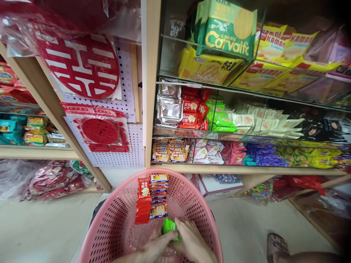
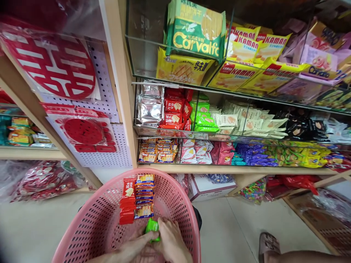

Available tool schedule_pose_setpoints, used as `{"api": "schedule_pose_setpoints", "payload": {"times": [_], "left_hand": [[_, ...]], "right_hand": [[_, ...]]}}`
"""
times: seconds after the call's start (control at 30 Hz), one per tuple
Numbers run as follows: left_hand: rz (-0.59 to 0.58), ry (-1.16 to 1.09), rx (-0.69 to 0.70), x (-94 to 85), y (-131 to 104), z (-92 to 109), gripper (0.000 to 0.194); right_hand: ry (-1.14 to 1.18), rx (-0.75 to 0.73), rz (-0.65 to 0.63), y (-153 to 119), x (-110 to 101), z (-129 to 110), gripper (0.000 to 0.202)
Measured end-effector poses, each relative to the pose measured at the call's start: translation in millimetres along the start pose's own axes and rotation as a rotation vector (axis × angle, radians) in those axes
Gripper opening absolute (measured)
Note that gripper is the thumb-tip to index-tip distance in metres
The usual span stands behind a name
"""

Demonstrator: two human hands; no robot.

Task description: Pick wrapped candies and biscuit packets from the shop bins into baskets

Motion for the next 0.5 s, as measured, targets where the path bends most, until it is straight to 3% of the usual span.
{"api": "schedule_pose_setpoints", "payload": {"times": [0.23, 0.5], "left_hand": [[0.011, -0.143, 0.106, 2.0, 5.5, -0.5, 0.056], [-0.041, -0.072, 0.164, 2.6, -0.4, 3.9, 0.053]], "right_hand": [[0.084, 0.049, -0.055, 1.9, -4.9, -4.0, 0.058], [0.021, 0.062, -0.018, 2.3, 0.1, -2.5, 0.058]]}}
Point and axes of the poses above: each hand's wrist, its own y-axis towards the middle knuckle, its own x-axis out of the palm, z = x × y, the point moved 1 cm from there along y, towards the middle knuckle, and after that the axes turned 11 degrees about -x, right-handed, at the moved point
